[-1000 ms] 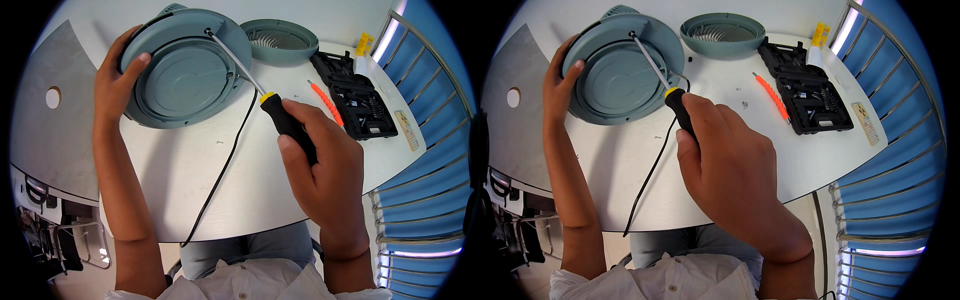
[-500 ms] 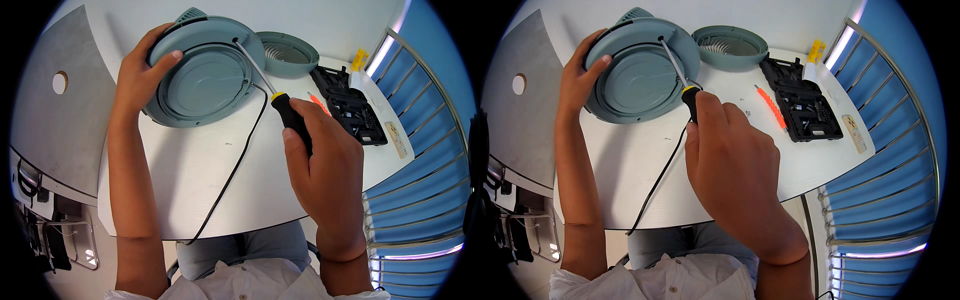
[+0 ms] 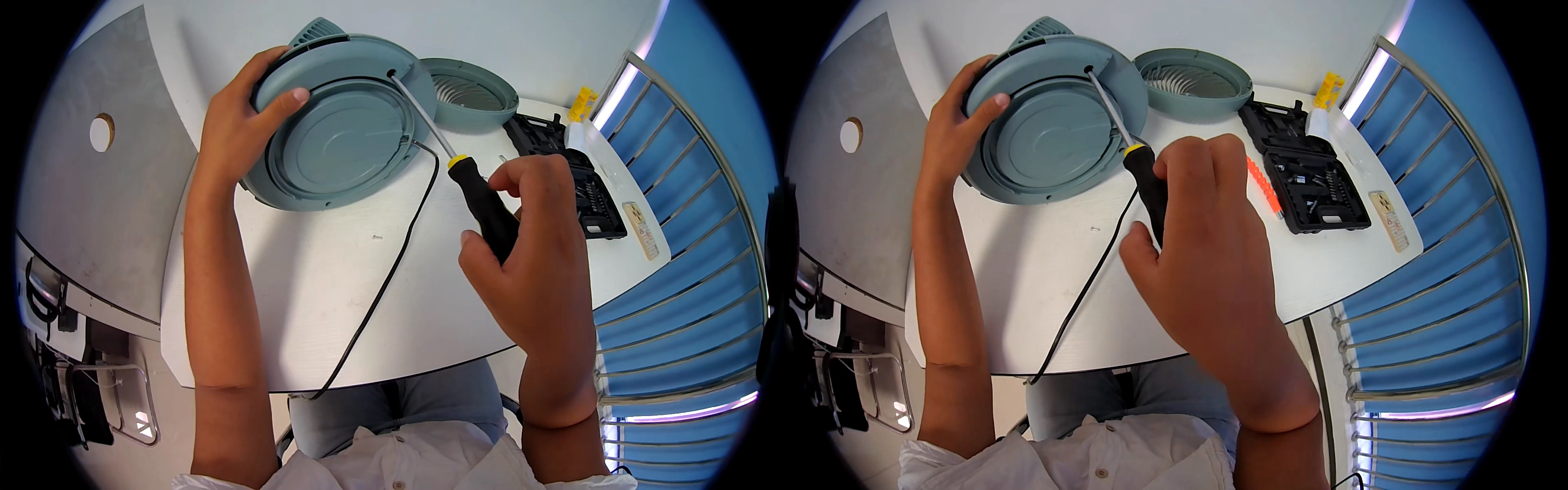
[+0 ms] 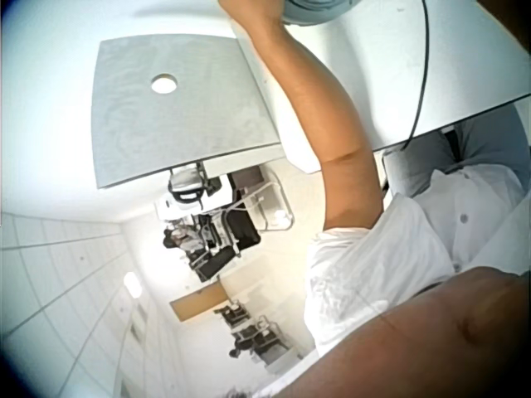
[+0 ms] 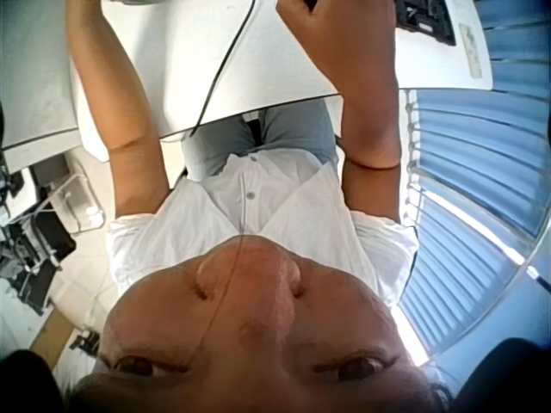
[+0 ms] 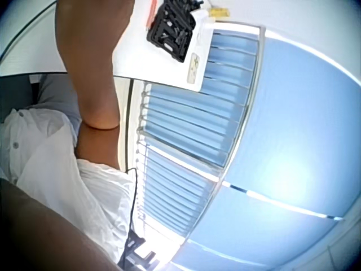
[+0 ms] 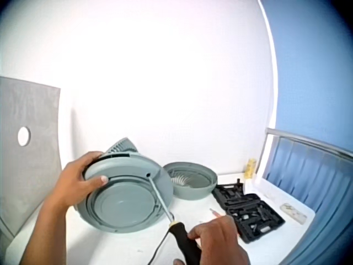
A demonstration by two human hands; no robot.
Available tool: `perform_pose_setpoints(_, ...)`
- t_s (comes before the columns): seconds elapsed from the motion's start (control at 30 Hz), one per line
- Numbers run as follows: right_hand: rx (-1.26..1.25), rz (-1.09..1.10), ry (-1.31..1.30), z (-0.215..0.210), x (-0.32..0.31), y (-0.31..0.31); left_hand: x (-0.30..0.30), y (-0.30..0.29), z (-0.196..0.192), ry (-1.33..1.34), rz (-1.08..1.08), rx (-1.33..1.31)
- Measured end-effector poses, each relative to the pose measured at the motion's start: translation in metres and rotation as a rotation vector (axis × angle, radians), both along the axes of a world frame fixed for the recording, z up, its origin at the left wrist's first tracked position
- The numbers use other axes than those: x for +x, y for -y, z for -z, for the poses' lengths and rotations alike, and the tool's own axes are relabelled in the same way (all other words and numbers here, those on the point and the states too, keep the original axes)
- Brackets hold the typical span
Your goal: The person assembles a small teal desk fan on a white table. They align the rear housing with the fan body, then use a screwdriver to tighten multiple screws around the perimeter to secure the housing in place.
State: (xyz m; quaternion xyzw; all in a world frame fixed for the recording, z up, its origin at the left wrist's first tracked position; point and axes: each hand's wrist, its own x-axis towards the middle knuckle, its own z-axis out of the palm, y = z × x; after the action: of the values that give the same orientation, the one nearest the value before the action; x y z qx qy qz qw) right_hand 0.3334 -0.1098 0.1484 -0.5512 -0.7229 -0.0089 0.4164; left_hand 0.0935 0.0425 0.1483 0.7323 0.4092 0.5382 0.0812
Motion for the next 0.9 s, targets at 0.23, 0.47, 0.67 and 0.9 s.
perform_pose_setpoints(0.23,0.134,0.037,0.085,0.009,0.010,-0.002,0.000,0.002,-0.003,0.011,0.022,-0.070)
perform_pose_setpoints(0.47,0.179,0.072,-0.042,0.018,0.005,-0.004,0.002,0.000,-0.001,-0.003,0.004,-0.007)
perform_pose_setpoints(0.67,-0.015,-0.020,-0.218,0.015,0.002,0.004,0.002,0.001,0.000,-0.017,-0.023,0.002)
perform_pose_setpoints(0.9,0.220,0.027,-0.040,0.016,0.013,0.008,0.003,0.000,-0.001,-0.018,-0.012,0.005)
